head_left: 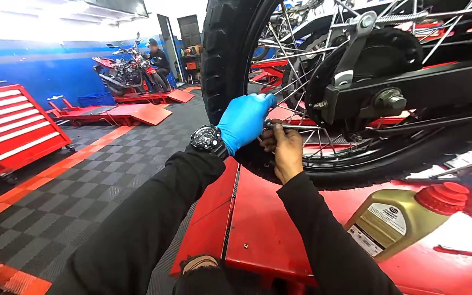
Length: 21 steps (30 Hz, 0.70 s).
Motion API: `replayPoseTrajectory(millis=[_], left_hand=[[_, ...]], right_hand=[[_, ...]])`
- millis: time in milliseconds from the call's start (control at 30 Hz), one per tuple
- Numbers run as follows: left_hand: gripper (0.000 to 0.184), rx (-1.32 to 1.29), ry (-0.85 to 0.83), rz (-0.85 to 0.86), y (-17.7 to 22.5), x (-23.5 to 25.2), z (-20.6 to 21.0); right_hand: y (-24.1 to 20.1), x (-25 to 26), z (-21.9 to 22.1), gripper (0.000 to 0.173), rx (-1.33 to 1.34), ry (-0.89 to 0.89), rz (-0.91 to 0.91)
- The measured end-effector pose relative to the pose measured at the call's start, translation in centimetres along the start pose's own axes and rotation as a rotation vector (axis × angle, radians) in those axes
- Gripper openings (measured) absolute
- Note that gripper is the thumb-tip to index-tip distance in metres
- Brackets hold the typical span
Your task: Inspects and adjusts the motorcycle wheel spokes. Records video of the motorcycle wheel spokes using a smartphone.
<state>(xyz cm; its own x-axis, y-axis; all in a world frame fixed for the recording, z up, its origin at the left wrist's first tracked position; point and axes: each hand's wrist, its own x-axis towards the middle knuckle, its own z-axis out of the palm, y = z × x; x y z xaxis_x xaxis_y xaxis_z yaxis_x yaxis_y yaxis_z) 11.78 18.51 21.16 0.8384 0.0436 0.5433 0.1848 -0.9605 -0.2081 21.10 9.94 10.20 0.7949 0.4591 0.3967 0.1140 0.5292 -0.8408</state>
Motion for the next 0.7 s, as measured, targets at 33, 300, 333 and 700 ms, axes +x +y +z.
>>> replayPoseTrajectory(millis=[33,300,333,700], left_hand=[[0.024,0.013,0.032,0.063,-0.5,-0.2,0.4],[0.039,0.129,0.075,0.114,-0.4,-1.5,4.2],[0.036,0.134,0.106,0.084,-0.1,-1.5,4.8],[0.020,0.173,0.268,0.017,0.3,-0.7,7.3]], right_hand=[[-0.1,0.0,-0.1,0.031,-0.008,-0.017,0.002],[0.2,0.3,-1.0,0.034,-0.035,-0.076,-0.024],[0.2,0.3,-1.0,0.034,-0.049,-0.074,-0.028],[-2.1,-3.4,-3.6,0.039,-0.401,-0.177,-0.066]])
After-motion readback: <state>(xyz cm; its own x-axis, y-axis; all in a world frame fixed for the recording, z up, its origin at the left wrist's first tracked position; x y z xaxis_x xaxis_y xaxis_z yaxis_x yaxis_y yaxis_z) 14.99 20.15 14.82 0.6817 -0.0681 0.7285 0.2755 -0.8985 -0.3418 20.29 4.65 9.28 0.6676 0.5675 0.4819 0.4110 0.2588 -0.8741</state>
